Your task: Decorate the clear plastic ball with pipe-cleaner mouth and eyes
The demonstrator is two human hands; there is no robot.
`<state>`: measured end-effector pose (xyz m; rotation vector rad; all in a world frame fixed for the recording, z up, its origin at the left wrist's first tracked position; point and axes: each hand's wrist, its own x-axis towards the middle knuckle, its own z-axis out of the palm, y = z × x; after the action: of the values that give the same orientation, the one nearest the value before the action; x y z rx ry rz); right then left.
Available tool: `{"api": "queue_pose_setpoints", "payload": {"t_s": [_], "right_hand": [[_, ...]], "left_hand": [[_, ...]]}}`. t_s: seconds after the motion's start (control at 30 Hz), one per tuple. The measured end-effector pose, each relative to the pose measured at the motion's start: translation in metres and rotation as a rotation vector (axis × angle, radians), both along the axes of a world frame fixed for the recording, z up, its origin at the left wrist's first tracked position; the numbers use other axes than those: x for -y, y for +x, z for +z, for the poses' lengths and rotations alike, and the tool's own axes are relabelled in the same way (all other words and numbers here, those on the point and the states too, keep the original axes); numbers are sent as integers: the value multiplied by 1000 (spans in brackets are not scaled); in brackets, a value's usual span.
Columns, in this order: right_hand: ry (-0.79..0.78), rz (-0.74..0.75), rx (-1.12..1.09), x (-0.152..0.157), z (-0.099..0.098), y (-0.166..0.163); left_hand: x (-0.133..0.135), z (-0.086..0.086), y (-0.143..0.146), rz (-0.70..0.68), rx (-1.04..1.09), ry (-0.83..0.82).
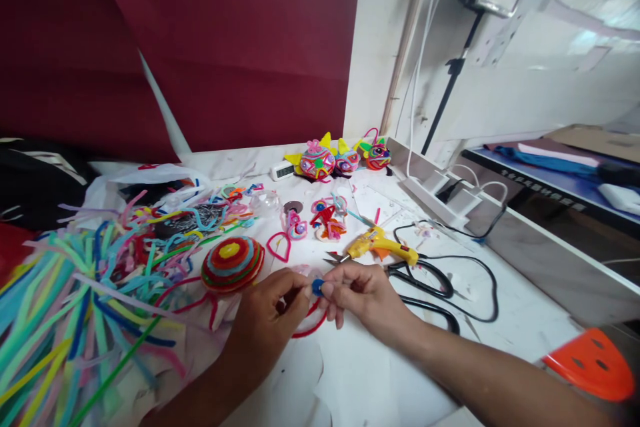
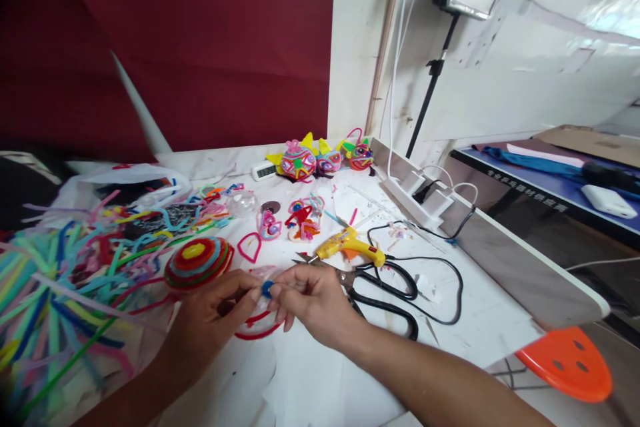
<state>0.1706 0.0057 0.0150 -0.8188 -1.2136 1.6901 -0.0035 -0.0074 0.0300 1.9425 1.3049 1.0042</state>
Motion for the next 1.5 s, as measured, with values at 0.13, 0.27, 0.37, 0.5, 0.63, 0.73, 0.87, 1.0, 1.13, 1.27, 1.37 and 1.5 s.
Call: {"api": "queue_pose_setpoints", "payload": {"t_s": [0.13,0.27,0.37,0.5,0.63,0.73,0.87,1.0,1.13,1.27,1.37,1.5], "right_hand": [[-64,29,-35,-1,3,0],[-123,23,-47,-1,4,-1],[-180,11,-64,-1,3,-3],[-225,25,-76,-1,1,-4],[-99,6,-22,1,-1,-5],[-12,-7,6,4,-4,-6],[53,-21,66,9,-9,-6],[137,-65,148,12,-16,-4],[148,-67,178,13,-19,-3],[117,-49,198,15,-18,-4],[66,-21,191,17,-17,-5],[97,-31,204,19,-13,-5]], "left_hand": [[0,-2,-1,-7,-58,86],[1,1,-1,-13,-124,238],[2,3,-1,-23,-147,306],[2,1,-1,-22,-149,320],[3,-2,2,-34,-177,382],[5,-3,3,-23,-206,449],[7,-2,3,-4,-222,463],[9,-4,4,-7,-230,483],[11,-9,6,-2,-285,609],[13,-16,3,-35,-369,814],[14,-21,0,-40,-394,928],[15,-26,-1,-28,-380,840]]}}
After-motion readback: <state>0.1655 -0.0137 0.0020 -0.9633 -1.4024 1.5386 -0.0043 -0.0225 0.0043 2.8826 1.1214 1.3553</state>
